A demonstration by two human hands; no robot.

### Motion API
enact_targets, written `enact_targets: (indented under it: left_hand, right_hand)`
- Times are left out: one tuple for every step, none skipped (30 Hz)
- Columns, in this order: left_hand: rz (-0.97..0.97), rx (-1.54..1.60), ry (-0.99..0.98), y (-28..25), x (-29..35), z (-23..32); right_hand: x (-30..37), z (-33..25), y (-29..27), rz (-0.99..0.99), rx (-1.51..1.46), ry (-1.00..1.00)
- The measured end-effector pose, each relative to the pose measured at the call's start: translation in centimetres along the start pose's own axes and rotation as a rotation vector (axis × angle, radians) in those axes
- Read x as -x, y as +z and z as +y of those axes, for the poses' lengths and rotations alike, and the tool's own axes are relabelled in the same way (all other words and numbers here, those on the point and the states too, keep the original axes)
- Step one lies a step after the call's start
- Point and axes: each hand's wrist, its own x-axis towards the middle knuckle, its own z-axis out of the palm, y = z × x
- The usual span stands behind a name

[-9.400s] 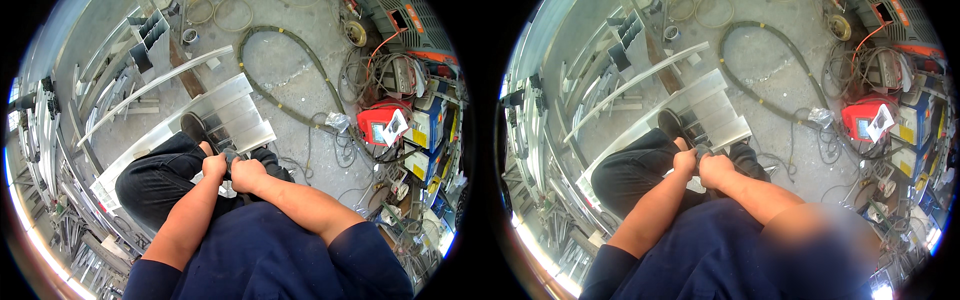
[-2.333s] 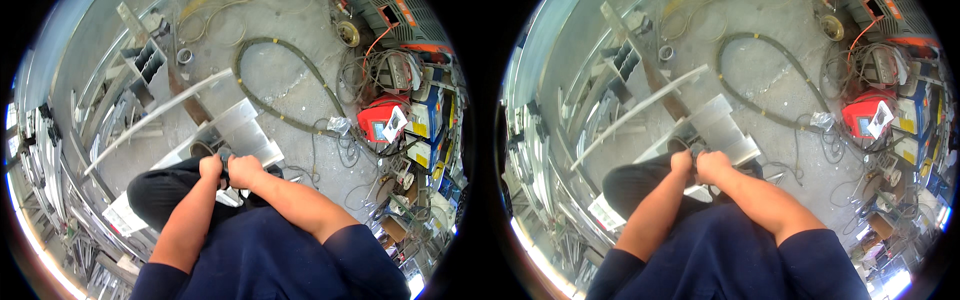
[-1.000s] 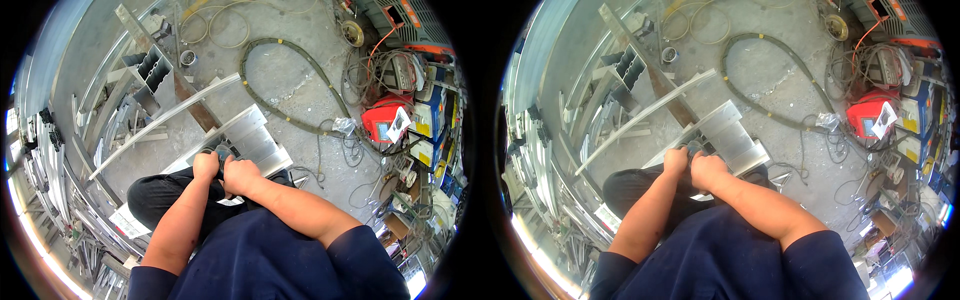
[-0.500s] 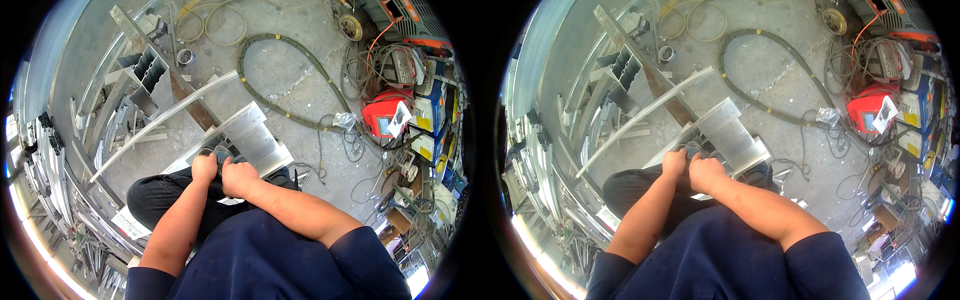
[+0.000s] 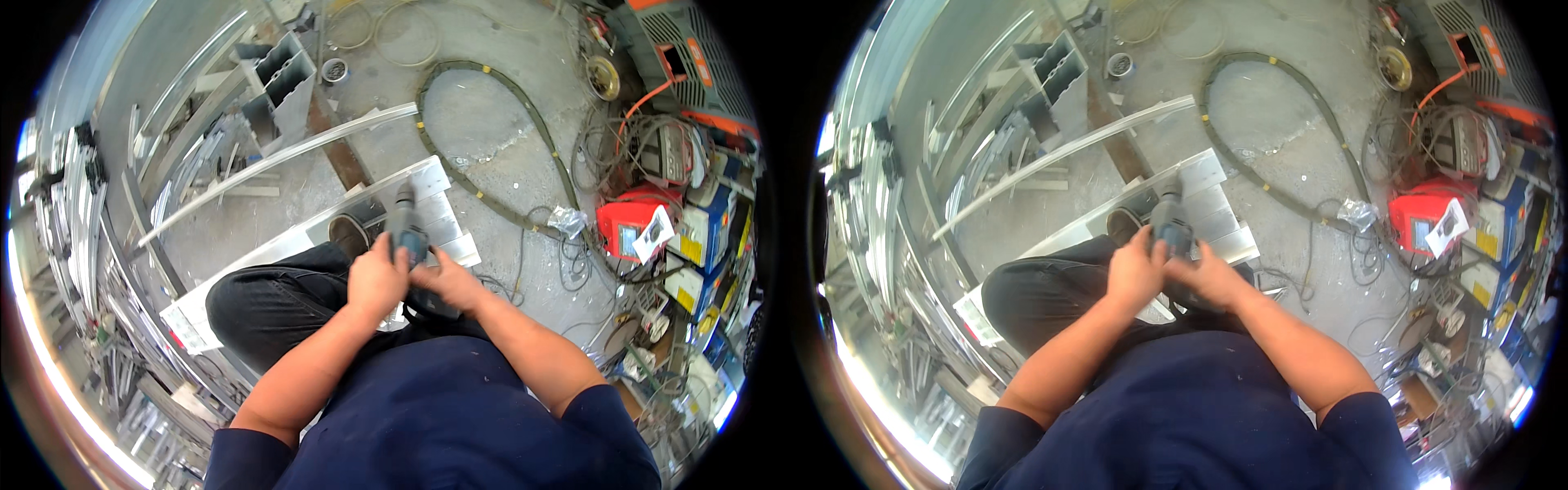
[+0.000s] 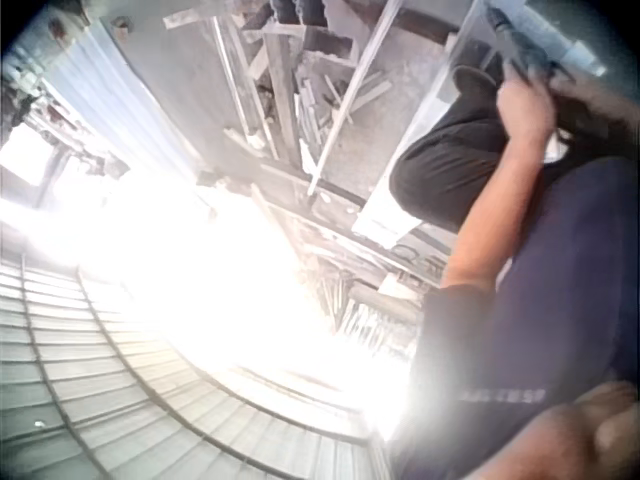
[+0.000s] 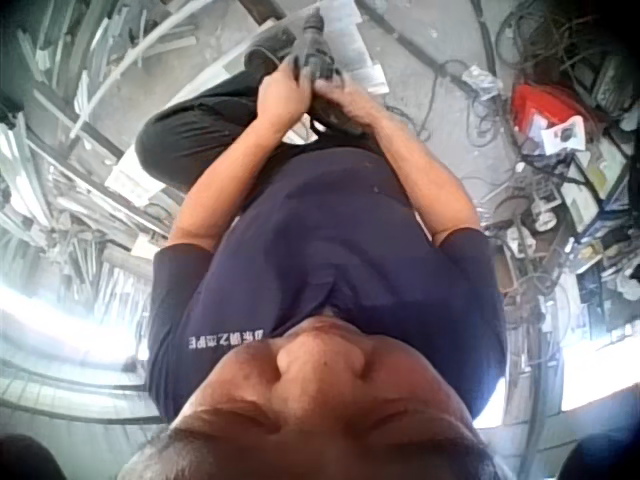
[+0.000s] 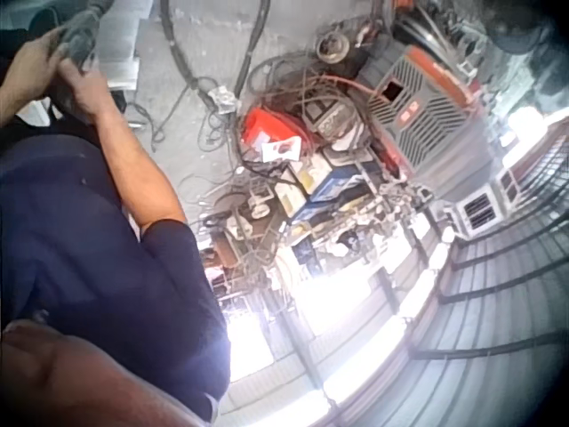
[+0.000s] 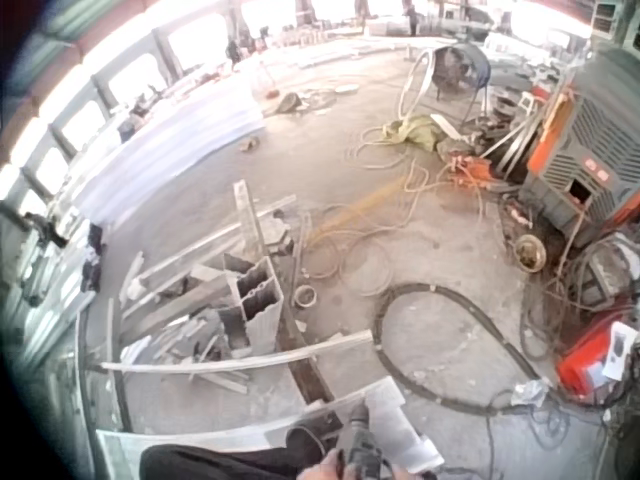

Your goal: The person uses a handheld power drill to make holes in a long aluminum profile. They position the profile, drill at several points, and reposition the piece to continue drilling along its length.

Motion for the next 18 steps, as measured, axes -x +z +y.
enact_targets:
  left_hand:
    - [-0.038, -0.012, 0.056, 0.3, 1.2, 0.4]
    - [-0.025, 0.001, 0.127, 0.4, 2.6, 1.4]
    - [0.036, 0.048, 0.235, 0.9, 4.0, 2.1]
    - [0.095, 0.091, 0.346, 0.9, 5.2, 2.6]
    - [0.026, 0.107, 0.363, -0.1, 5.9, 2.9]
    - [-0.045, 0.124, 0.380, -1.7, 6.7, 3.0]
    - [-0.118, 0.140, 0.403, -3.7, 7.5, 3.2]
    - [-0.050, 0.172, 0.481, -6.6, 8.3, 2.9]
    - [0.103, 0.243, 0.532, -9.1, 8.9, 1.8]
    - [0.347, 0.346, 0.532, -11.2, 10.0, -0.2]
    - [0.605, 0.442, 0.505, -13.0, 10.9, -2.4]
    - [0.776, 0.549, 0.426, -14.6, 11.2, -5.1]
    - [0.869, 0.647, 0.326, -15.9, 11.3, -7.6]
    - [0.961, 0.748, 0.230, -16.9, 11.2, -10.2]
    - [0.958, 0.812, 0.137, -16.9, 10.9, -13.2]
    - [0.952, 0.877, 0.046, -15.9, 10.4, -16.1]
    - [0.916, 0.939, -0.032, -14.3, 9.3, -18.5]
    - [0.885, 0.997, -0.116, -12.3, 8.4, -20.9]
  right_hand:
    - [0.9, -1.5, -0.8, -0.163, -0.555, 0.137]
    - [1.7, -2.5, -0.3, -0.073, -0.753, 0.106]
    - [1.3, -1.9, -0.4, -0.032, -0.703, 0.073]
    - [0.9, -0.8, -0.8, 0.010, -0.657, 0.038]
    - [0.6, -0.2, -1.9, -0.010, -0.662, 0.005]
    - [0.0, 0.3, -2.7, -0.003, -0.678, 0.029]
    - [-0.7, 0.7, -3.5, -0.004, -0.680, 0.082]
    - [-1.2, 1.1, -4.2, 0.010, -0.687, 0.135]
    - [-1.6, 1.5, -4.8, 0.064, -0.617, 0.168]
    - [-2.0, 1.8, -5.1, 0.108, -0.544, 0.202]
    - [-2.7, 2.2, -5.2, 0.146, -0.467, 0.237]
    - [-3.8, 3.2, -5.4, 0.176, -0.445, 0.253]
    - [-5.0, 4.6, -5.2, 0.192, -0.420, 0.277]
    - [-5.9, 5.4, -5.0, 0.212, -0.393, 0.296]
    - [-6.3, 5.8, -4.3, 0.244, -0.383, 0.274]
    - [-7.7, 7.5, -4.1, 0.298, -0.301, 0.306]
    - [-9.3, 10.0, -4.1, 0.325, -0.265, 0.278]
    - [-10.4, 11.7, -3.8, 0.343, -0.227, 0.254]
